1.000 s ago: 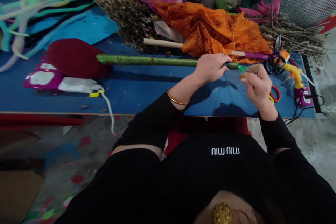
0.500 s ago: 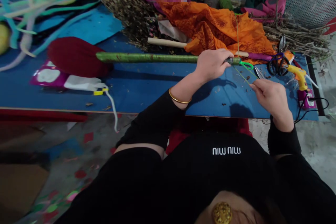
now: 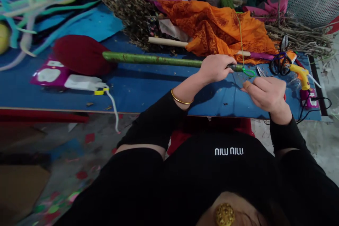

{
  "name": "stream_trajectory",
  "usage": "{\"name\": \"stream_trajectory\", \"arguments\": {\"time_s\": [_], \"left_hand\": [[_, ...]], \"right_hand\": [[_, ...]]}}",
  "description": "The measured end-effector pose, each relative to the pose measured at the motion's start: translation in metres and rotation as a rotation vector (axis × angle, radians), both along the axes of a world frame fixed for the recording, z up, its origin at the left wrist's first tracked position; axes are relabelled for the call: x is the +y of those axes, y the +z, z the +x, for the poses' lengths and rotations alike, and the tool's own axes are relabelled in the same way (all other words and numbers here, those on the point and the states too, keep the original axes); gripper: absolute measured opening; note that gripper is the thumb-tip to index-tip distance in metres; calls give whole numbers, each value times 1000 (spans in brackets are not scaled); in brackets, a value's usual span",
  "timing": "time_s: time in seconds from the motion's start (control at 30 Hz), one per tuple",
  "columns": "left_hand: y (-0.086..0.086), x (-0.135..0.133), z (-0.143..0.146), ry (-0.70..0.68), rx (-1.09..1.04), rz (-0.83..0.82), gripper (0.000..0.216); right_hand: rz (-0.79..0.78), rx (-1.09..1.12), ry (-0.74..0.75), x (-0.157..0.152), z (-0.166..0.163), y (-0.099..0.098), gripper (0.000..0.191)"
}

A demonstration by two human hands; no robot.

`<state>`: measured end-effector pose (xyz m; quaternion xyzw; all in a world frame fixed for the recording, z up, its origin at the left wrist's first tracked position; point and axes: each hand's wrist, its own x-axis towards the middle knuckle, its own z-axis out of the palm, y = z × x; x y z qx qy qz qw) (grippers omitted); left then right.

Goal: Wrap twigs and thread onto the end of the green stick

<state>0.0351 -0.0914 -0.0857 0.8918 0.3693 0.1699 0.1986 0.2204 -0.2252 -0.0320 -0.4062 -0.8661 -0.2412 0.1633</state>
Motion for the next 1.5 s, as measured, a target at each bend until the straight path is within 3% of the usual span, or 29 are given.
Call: {"name": "stream_trajectory", "arguments": {"time_s": [0.1,0.3,0.37,0.53,0.67,0.93,1.1,1.33,1.5], "left_hand": [[2,0,-1,-16,-2,-20,38],[3,3,-4,-45,-44,-17,39],[2,3,-4,-38,-46,-17,39],[1,2,-5,-34,-46,-37,36],[1,0,-7,-86,-57,-36,35],[-1,-3,-2,-229,29,-54,38],[3,-6,-7,-259,-18,-32,33],[15,-20,-16,-127,-144,59,39],[17,-23,-15,-113,-149,89,41]], "right_hand": [[-44,33,53,16,-9,4,48],[-346,103,80,19,-27,-2,53],[-287,169,39,16,-24,-4,51],[37,413,-152,34,3,1,52],[-29,477,-308,63,25,4,54],[-203,418,-329,102,21,-7,46],[-315,448,-366,119,25,-23,49],[-318,580,-362,130,42,-63,44],[-346,571,-349,132,38,-72,36]]}}
